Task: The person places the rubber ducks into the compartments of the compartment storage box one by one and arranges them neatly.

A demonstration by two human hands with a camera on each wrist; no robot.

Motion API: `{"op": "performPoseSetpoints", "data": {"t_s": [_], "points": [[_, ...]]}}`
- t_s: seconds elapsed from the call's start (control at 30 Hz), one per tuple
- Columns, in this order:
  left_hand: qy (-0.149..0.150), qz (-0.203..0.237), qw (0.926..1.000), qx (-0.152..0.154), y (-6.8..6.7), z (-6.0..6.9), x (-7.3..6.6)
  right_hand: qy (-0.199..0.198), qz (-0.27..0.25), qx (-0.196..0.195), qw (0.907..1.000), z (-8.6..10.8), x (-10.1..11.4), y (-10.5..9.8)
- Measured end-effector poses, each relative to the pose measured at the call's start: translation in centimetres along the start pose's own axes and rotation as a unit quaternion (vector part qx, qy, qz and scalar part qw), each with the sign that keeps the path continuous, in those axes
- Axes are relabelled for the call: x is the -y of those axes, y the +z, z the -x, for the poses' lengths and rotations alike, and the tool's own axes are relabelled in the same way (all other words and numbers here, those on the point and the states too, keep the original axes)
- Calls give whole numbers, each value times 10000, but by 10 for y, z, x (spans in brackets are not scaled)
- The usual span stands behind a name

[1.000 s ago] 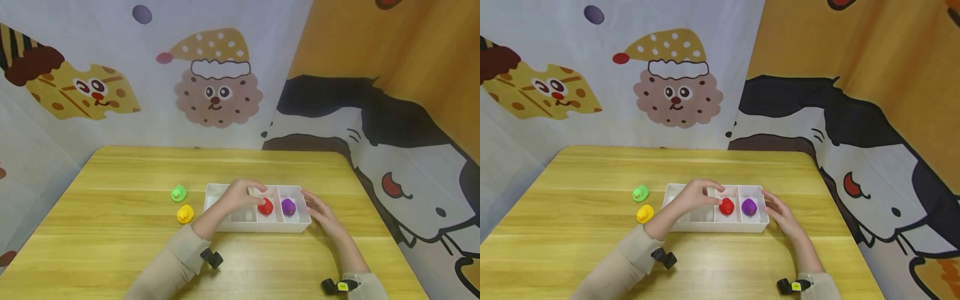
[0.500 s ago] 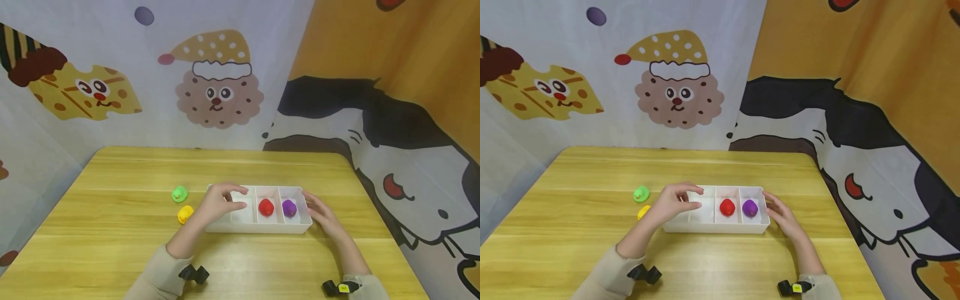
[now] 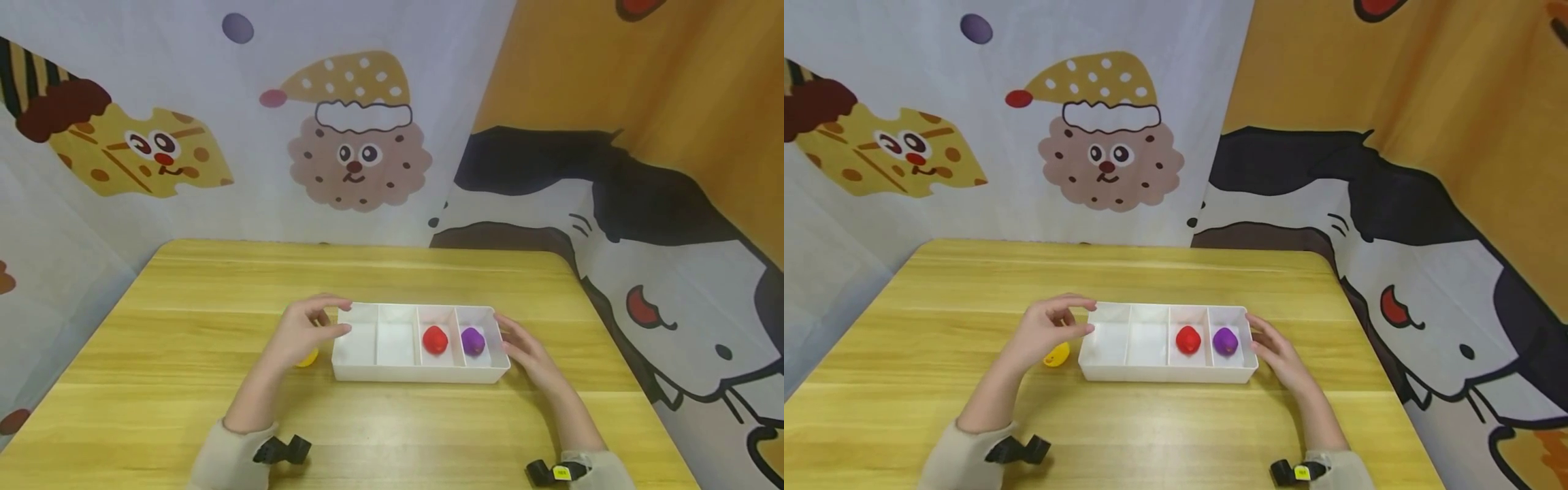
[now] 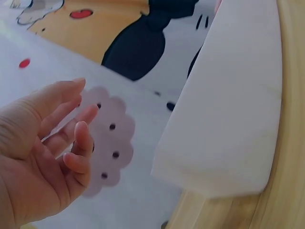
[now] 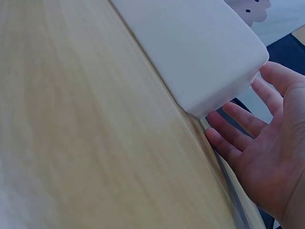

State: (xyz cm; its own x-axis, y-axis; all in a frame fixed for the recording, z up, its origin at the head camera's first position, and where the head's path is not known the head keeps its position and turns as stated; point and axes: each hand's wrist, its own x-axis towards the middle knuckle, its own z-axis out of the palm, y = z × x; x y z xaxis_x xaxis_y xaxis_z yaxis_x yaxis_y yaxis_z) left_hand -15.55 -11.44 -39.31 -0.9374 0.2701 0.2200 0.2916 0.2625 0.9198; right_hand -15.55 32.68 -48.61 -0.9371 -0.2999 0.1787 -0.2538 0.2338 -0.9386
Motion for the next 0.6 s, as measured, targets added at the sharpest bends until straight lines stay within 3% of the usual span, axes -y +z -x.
{"op": "performPoseSetpoints", "data": {"t_s": [0.07, 0.17, 0.23, 0.33, 0.6], "points": [[-118, -101, 9999, -3, -6, 5, -8, 1, -11, 13, 10000, 0, 0, 0], [-199, -216, 9996, 24, -14, 9, -6, -26, -1, 15, 10000, 0, -1, -1], [-212, -289, 9993, 58, -18, 11, -1, -41, 6, 1, 10000, 0, -1, -1], [-223, -296, 9993, 79, -24, 13, 16, -11, -19, 10, 10000, 0, -1, -1], [-400, -547, 9974, 235, -38, 21, 32, 15, 83, -6, 10000, 0, 0, 0]]}}
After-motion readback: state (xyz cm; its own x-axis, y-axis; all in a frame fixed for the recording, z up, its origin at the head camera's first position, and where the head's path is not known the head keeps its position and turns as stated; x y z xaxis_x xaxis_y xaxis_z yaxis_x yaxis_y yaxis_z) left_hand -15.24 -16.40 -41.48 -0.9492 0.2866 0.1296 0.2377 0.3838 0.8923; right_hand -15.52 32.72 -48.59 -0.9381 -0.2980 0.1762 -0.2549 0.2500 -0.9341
